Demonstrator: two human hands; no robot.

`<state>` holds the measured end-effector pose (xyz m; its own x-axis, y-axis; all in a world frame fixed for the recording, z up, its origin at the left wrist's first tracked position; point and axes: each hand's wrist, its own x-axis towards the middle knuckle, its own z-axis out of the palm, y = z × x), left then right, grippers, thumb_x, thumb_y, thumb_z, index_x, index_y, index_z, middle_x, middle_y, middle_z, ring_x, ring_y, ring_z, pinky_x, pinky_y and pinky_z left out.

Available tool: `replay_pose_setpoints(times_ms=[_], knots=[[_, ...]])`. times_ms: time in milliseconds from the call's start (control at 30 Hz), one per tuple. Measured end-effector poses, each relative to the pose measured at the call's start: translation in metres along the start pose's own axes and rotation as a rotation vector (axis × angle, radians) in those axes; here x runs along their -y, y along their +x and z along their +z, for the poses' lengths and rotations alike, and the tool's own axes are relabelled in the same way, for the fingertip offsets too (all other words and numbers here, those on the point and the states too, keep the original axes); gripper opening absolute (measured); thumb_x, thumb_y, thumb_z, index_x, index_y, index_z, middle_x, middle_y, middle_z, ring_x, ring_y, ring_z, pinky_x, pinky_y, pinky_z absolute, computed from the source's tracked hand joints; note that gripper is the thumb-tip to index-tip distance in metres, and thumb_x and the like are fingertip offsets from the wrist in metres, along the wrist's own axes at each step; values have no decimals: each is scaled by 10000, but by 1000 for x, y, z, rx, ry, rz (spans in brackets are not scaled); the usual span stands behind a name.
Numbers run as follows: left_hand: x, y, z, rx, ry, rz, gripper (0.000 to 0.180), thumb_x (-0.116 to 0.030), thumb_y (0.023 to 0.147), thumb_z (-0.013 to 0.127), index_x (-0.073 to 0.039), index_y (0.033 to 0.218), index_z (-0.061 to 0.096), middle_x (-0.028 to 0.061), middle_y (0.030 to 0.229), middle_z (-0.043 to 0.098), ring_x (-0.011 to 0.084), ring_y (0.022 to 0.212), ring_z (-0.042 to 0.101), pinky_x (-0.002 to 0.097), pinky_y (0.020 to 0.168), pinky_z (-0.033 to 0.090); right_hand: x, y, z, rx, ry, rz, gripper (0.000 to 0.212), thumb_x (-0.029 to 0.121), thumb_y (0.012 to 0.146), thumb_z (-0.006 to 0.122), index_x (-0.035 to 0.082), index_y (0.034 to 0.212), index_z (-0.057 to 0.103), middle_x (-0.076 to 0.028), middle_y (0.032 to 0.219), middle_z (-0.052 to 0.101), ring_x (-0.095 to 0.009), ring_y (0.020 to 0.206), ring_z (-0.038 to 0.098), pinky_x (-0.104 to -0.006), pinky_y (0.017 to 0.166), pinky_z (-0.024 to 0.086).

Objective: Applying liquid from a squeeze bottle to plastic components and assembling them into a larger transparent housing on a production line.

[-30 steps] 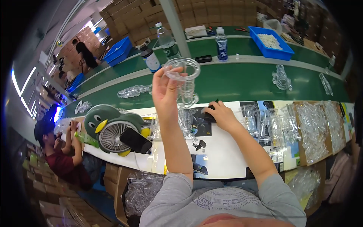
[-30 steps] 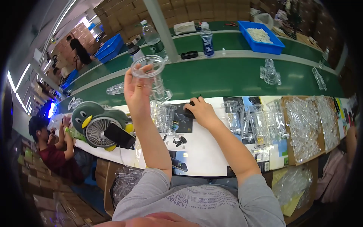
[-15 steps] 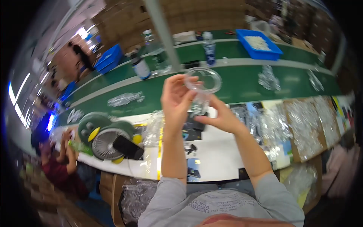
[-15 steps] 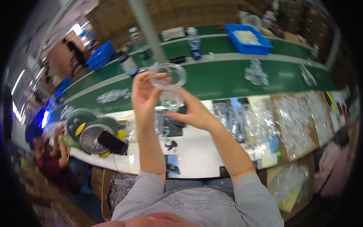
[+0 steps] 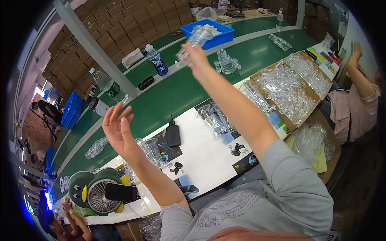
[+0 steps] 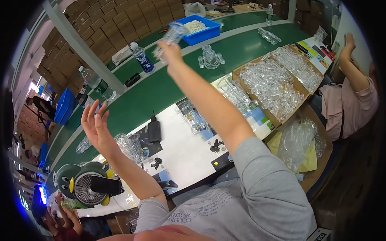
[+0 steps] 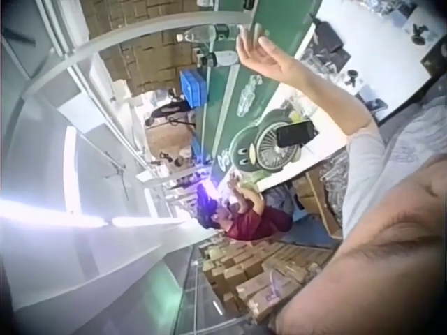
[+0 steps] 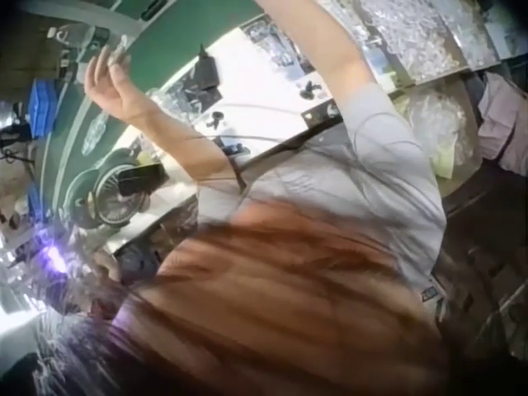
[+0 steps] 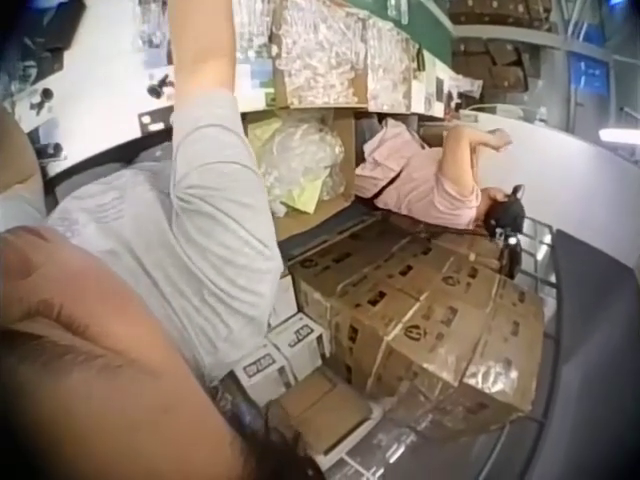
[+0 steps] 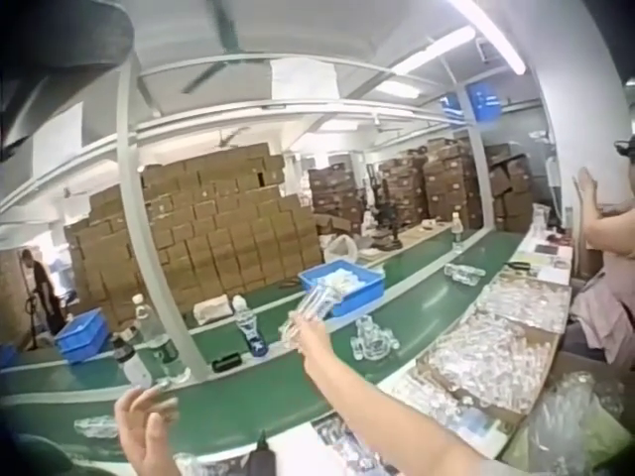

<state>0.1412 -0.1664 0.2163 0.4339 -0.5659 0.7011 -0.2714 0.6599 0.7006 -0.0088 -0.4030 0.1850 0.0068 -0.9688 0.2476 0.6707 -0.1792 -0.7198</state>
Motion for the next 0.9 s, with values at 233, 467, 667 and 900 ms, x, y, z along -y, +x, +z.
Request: replay_pose_setpoints(times_ms=[233,467,667,900], knots=[[4,3,-1,16,-55,-6,381,-170,864,480,3,1189,384,177,1157,498,223,995,546,307,850,420,-17,90,-169,-1056,-240,-33,465,238,711,638,-38,1062,507,-206,995,580,-281,816,615,-349,694,506],[-3,5,-22,-42,-39,25,347,-135,863,460,5,1172,390,173,1136,510,210,938,558,302,809,428,-40,92,-164,-755,332,139,216,213,736,612,65,859,515,-112,797,559,-241,578,556,-338,445,462],[1,5,-23,-22,-49,8,374,-181,869,469,0,1186,387,165,1155,503,198,967,551,292,831,419,-38,110,-210,-488,536,125,220,205,759,580,81,923,501,-103,815,556,-244,642,556,-361,521,468],[5,6,-20,-3,-47,-17,318,-139,866,465,3,1149,437,150,1125,521,193,941,554,287,809,423,-19,100,-148,-766,-118,329,211,169,708,621,107,887,527,-57,622,519,-149,448,453,-322,359,323]])
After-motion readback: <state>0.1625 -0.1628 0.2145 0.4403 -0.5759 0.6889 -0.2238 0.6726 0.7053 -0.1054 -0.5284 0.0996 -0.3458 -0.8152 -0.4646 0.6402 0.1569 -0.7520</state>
